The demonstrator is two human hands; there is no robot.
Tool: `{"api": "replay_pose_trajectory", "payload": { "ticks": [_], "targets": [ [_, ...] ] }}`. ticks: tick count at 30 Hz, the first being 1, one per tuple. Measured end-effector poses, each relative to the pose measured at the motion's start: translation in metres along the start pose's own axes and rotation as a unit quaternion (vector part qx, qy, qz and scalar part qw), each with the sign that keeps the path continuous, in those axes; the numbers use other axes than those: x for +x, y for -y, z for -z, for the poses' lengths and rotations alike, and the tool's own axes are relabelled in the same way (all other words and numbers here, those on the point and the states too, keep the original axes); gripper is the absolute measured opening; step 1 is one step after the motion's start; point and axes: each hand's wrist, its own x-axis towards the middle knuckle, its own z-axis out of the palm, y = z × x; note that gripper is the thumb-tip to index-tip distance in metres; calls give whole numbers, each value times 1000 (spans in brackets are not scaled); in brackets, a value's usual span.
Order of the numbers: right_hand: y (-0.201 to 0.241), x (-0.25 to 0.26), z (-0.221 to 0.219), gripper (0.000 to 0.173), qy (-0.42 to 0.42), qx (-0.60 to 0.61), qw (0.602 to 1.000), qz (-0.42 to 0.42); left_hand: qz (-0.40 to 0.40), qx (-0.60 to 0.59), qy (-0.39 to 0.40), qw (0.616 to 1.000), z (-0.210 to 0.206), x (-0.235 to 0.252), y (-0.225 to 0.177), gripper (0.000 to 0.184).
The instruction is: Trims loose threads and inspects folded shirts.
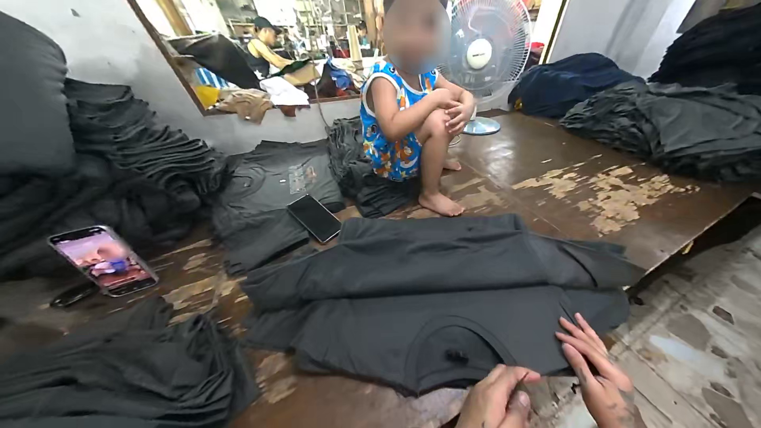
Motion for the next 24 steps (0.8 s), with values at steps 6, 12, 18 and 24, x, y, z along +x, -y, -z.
{"api": "replay_pose_trajectory", "payload": {
  "ticks": [6, 12, 18, 24],
  "targets": [
    [78, 3, 11, 11, 27, 137, 987, 79, -9, -90, -38, 995, 13, -11, -15, 39],
    [74, -7, -32, 17, 73, -28, 984, 159, 68, -472, -9, 879, 15, -5, -26, 47],
    [90, -3, -20, 14, 163, -2, 983, 87, 169, -508, -9, 845, 23, -10, -23, 43],
    [117, 5, 6, 19, 261, 21, 965, 31, 45, -150, -1, 988, 18, -26, -23, 49]
  ]
}}
